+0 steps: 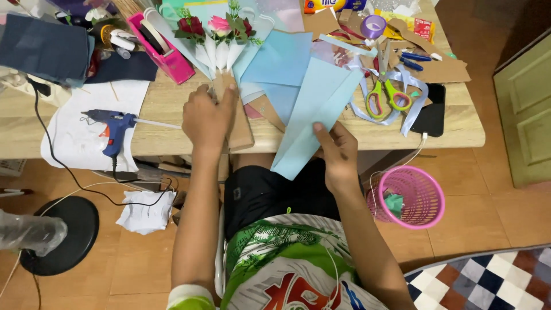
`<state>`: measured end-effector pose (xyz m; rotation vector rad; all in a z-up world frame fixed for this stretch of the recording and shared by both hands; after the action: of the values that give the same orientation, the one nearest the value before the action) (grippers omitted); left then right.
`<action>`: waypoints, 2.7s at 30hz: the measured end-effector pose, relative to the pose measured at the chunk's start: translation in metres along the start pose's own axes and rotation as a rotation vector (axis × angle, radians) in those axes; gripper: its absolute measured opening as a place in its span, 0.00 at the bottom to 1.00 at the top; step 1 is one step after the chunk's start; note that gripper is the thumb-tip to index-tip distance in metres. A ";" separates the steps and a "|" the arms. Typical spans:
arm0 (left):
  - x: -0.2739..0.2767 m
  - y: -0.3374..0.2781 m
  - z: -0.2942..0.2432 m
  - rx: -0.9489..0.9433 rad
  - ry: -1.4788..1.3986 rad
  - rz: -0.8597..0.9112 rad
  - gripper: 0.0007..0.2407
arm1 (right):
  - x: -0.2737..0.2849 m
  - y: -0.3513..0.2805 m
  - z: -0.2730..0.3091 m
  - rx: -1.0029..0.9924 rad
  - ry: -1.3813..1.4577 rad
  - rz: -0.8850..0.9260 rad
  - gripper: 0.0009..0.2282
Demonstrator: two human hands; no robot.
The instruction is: The person is wrapping a bouquet of artificial flowers with multiple layers of colored decorative paper.
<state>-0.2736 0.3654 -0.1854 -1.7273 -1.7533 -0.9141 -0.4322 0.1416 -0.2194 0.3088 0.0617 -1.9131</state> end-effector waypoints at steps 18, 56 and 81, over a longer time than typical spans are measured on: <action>0.005 -0.094 0.034 -0.108 -1.085 0.080 0.17 | -0.050 0.041 -0.002 0.064 0.150 0.017 0.15; -0.145 -0.091 0.188 -0.272 -1.217 -0.133 0.23 | -0.102 -0.016 0.015 0.235 0.128 0.120 0.14; -0.059 -0.131 0.092 -0.198 -1.001 -0.090 0.22 | -0.108 -0.042 0.015 0.605 -0.277 0.183 0.15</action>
<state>-0.3912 0.4013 -0.3039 -2.5006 -2.3899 -0.2138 -0.4391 0.2527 -0.1835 0.4303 -0.7168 -1.7378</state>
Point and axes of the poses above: each hand's wrist, its own y-axis towards the middle knuckle, its own x-axis out of the back of the hand, z = x × y, the point moved 5 cm from there along y, towards the middle knuckle, and after that the axes turned 10 degrees about z, right-handed, at the moved point
